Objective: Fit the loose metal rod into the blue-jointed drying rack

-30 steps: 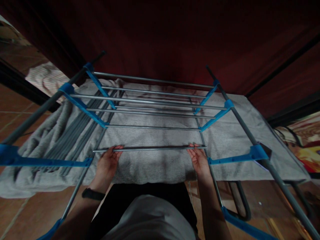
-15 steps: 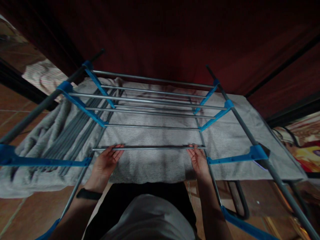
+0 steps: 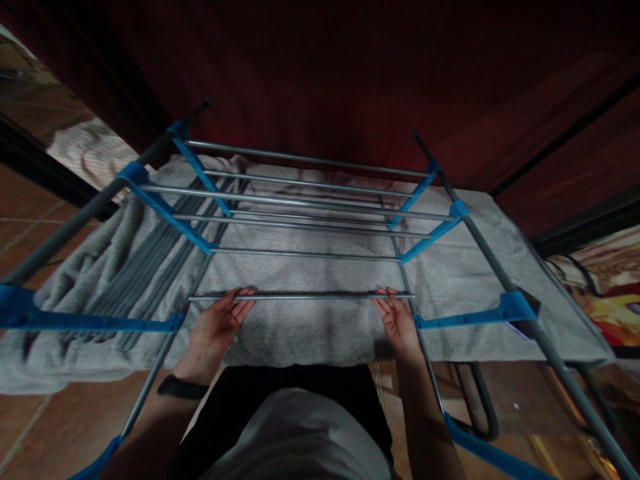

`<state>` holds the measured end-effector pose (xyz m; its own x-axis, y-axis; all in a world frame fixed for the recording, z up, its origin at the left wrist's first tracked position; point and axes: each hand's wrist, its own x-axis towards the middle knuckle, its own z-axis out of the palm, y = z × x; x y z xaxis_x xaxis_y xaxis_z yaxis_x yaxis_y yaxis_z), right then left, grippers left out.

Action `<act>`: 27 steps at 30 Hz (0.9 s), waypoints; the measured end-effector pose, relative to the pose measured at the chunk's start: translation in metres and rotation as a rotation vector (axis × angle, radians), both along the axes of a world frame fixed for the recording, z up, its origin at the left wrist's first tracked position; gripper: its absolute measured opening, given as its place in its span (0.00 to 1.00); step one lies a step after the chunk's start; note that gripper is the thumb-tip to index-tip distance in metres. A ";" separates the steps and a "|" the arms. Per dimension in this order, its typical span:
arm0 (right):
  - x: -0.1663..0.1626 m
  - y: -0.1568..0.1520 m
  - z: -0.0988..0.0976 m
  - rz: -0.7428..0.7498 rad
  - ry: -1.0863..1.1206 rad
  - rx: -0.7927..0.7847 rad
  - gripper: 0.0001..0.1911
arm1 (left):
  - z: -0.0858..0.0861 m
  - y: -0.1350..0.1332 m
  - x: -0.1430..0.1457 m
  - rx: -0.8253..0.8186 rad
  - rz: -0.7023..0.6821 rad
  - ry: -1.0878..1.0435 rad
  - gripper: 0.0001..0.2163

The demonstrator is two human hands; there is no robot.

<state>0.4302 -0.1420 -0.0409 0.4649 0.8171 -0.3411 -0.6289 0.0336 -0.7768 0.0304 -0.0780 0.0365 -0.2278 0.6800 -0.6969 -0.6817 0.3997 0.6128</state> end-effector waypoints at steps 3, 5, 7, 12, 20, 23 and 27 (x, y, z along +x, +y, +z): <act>0.000 -0.001 0.001 0.018 -0.001 0.007 0.11 | -0.002 -0.001 0.003 0.003 -0.011 -0.006 0.11; 0.000 -0.001 0.001 0.026 -0.004 0.012 0.11 | -0.004 -0.002 0.004 0.011 -0.001 0.000 0.11; 0.000 -0.001 0.002 0.026 -0.005 0.012 0.10 | -0.005 -0.002 0.005 0.012 0.007 0.006 0.12; -0.001 0.001 0.001 0.016 0.009 0.005 0.09 | -0.003 -0.001 0.007 0.009 -0.003 0.029 0.13; -0.001 0.000 0.002 0.024 0.013 0.011 0.09 | -0.006 0.000 0.009 -0.009 0.035 0.072 0.14; -0.001 0.000 0.002 0.026 0.009 0.008 0.09 | -0.007 0.000 0.009 -0.010 0.035 0.070 0.12; 0.000 -0.001 0.001 0.042 0.003 0.004 0.10 | -0.006 -0.001 0.009 -0.015 0.039 0.066 0.11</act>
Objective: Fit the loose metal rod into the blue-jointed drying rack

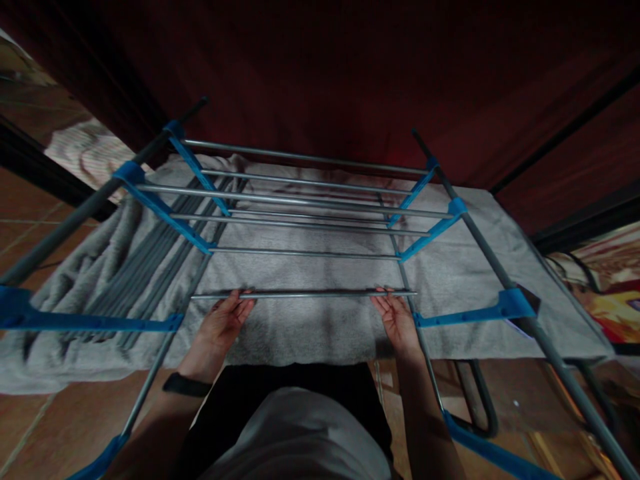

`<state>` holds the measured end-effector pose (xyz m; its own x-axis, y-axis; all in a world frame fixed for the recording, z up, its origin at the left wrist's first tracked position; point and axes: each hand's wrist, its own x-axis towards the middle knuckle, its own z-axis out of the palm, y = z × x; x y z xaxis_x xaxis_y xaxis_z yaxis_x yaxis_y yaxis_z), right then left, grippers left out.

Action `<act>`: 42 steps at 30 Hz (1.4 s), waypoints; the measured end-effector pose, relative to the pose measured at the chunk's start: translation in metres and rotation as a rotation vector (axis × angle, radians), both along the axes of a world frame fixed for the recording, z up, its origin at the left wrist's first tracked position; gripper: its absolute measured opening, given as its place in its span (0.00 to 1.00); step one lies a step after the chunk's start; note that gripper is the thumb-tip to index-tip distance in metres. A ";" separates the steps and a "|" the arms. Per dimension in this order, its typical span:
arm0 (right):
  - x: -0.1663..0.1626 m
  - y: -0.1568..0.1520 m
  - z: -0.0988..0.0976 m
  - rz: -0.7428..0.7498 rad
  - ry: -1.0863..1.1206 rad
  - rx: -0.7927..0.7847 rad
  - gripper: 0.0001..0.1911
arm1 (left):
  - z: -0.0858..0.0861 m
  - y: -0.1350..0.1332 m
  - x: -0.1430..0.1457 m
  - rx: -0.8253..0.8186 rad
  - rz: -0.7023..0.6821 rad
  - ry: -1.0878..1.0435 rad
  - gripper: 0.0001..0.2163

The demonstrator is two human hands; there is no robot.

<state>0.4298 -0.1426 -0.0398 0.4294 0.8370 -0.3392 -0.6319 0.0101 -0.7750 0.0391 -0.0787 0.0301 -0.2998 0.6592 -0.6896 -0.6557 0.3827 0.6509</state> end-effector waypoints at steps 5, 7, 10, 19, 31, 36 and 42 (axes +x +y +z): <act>0.000 0.000 0.001 0.011 0.001 0.007 0.10 | 0.001 0.000 0.001 -0.016 0.025 0.014 0.15; 0.000 0.000 0.001 0.006 0.009 0.007 0.10 | 0.001 0.000 0.001 -0.020 0.024 0.020 0.16; 0.000 0.000 0.001 0.005 0.022 0.007 0.09 | 0.000 0.000 0.001 -0.011 0.013 0.025 0.15; 0.001 -0.001 -0.002 -0.002 0.032 0.004 0.09 | -0.002 -0.002 -0.002 0.031 -0.042 0.007 0.12; 0.006 0.002 0.005 0.050 0.056 -0.060 0.12 | -0.004 -0.001 -0.004 0.019 -0.072 -0.079 0.12; 0.008 0.002 0.006 0.058 0.072 -0.078 0.10 | 0.001 0.001 -0.003 -0.029 -0.054 -0.094 0.11; 0.009 -0.001 0.005 0.078 0.099 -0.052 0.10 | 0.008 0.002 0.000 -0.068 -0.015 -0.117 0.13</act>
<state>0.4388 -0.1436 -0.0351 0.3259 0.8466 -0.4207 -0.7027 -0.0807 -0.7069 0.0386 -0.0771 0.0378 -0.2057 0.6135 -0.7624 -0.7194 0.4334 0.5429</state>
